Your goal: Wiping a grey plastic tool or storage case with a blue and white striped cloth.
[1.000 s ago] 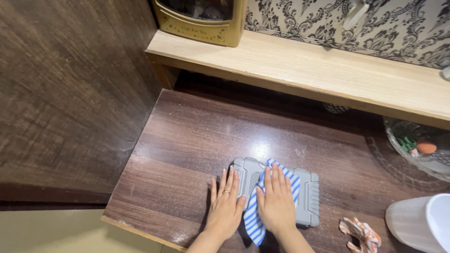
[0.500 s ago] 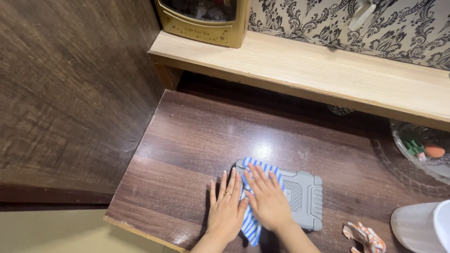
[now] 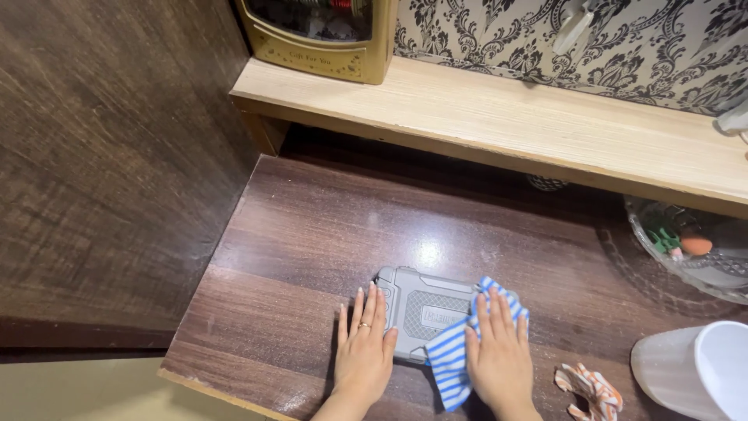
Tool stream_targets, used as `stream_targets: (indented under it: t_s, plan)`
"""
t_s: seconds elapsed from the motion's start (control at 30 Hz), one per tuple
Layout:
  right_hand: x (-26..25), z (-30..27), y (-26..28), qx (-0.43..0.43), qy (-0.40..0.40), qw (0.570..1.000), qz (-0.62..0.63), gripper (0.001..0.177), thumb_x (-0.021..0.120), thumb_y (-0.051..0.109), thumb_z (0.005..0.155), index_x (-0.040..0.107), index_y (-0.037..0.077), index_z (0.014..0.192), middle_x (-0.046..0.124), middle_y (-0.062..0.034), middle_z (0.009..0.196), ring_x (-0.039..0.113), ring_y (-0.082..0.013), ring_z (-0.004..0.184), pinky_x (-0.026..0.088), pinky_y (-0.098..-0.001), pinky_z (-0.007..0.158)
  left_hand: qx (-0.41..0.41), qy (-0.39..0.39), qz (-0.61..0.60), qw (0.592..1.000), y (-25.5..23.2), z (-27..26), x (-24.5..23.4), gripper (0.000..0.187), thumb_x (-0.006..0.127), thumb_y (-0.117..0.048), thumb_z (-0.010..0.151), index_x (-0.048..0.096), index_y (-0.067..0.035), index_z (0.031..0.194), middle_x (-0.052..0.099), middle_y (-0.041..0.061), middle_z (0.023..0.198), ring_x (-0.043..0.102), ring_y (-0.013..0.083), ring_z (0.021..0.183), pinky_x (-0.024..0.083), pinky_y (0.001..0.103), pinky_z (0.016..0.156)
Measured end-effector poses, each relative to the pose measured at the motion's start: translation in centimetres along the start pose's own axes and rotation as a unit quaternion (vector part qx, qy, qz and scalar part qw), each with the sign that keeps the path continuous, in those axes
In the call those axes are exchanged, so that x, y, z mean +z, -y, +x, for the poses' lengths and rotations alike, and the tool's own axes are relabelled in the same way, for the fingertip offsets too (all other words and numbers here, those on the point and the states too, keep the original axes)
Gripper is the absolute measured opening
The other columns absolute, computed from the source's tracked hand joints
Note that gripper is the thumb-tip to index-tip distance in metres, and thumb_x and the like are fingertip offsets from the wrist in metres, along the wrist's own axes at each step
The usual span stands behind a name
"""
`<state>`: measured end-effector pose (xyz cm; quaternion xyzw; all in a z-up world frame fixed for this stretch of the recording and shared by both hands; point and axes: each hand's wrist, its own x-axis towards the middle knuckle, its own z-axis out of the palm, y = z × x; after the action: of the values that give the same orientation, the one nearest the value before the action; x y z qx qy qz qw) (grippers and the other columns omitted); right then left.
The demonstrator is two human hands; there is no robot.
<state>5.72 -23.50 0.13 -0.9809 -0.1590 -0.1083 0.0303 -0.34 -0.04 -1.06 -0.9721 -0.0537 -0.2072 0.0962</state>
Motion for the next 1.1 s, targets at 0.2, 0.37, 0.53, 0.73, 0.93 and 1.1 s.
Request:
stream_targets:
  t_s: [0.2,0.37,0.53,0.73,0.93,1.1]
  plan:
    - [0.0,-2.2,-1.8,0.074,0.029,0.989,0.124,0.064,0.041,0.03,0.099,0.032,0.001,0.155,0.022,-0.0211,0.169,0.021,-0.0351,0.157,0.034,-0.0449,0.116,-0.057,0.181,-0.32,0.928,0.0,0.4,-0.9,0.066,0.041,-0.031,0.102,0.02,0.001,0.156,0.014,0.022,0.165,0.012,0.0302,0.153,0.003,0.05,0.12]
    - [2.4,-4.9,-3.3,0.152,0.041,0.948,0.277,0.068,0.042,0.021,0.098,0.022,-0.005,0.157,0.039,-0.0319,0.153,0.059,-0.0444,0.121,0.053,-0.0449,0.097,-0.107,0.283,-0.423,0.854,1.3,1.7,-2.9,0.072,0.044,-0.027,0.102,0.004,-0.005,0.158,0.006,0.015,0.168,0.011,0.0304,0.152,0.01,0.048,0.122]
    - [4.3,-7.2,-5.5,0.188,0.062,0.916,0.348,0.07,0.041,0.027,0.098,0.02,0.0,0.159,0.034,-0.0277,0.16,0.044,-0.0412,0.142,0.04,-0.045,0.109,-0.134,0.361,-0.49,0.782,1.7,1.5,-2.3,0.105,0.067,-0.026,0.092,-0.015,-0.02,0.158,-0.015,0.002,0.17,0.019,0.0286,0.152,0.027,0.051,0.122]
    - [3.0,-7.6,-4.8,0.274,0.088,0.87,0.401,0.064,0.039,0.03,0.099,0.031,0.007,0.158,0.046,-0.0218,0.156,0.049,-0.0374,0.141,0.04,-0.0441,0.111,-0.182,0.397,-0.504,0.745,2.0,2.6,-5.2,0.131,0.088,0.006,0.066,0.007,-0.037,0.159,-0.015,-0.02,0.169,0.016,0.0156,0.156,0.025,0.044,0.127]
    - [3.9,-7.8,-4.8,0.352,0.065,0.821,0.445,0.056,0.038,0.034,0.103,0.044,0.012,0.154,0.064,-0.0228,0.137,0.063,-0.0352,0.123,0.046,-0.0432,0.103,-0.249,0.35,-0.512,0.744,1.8,2.3,-3.9,0.115,0.072,0.016,0.075,0.016,-0.043,0.156,0.008,-0.021,0.168,0.029,0.0222,0.15,0.039,0.037,0.122]
    - [1.4,-6.1,-3.4,0.415,0.027,0.772,0.48,0.049,0.038,0.03,0.107,0.053,0.005,0.146,0.067,-0.0255,0.126,0.065,-0.0348,0.108,0.048,-0.0444,0.096,-0.255,0.304,-0.532,0.748,2.3,2.4,-4.0,0.103,0.086,0.006,0.066,0.042,-0.034,0.15,0.032,-0.012,0.163,0.038,0.0218,0.147,0.026,0.054,0.124]
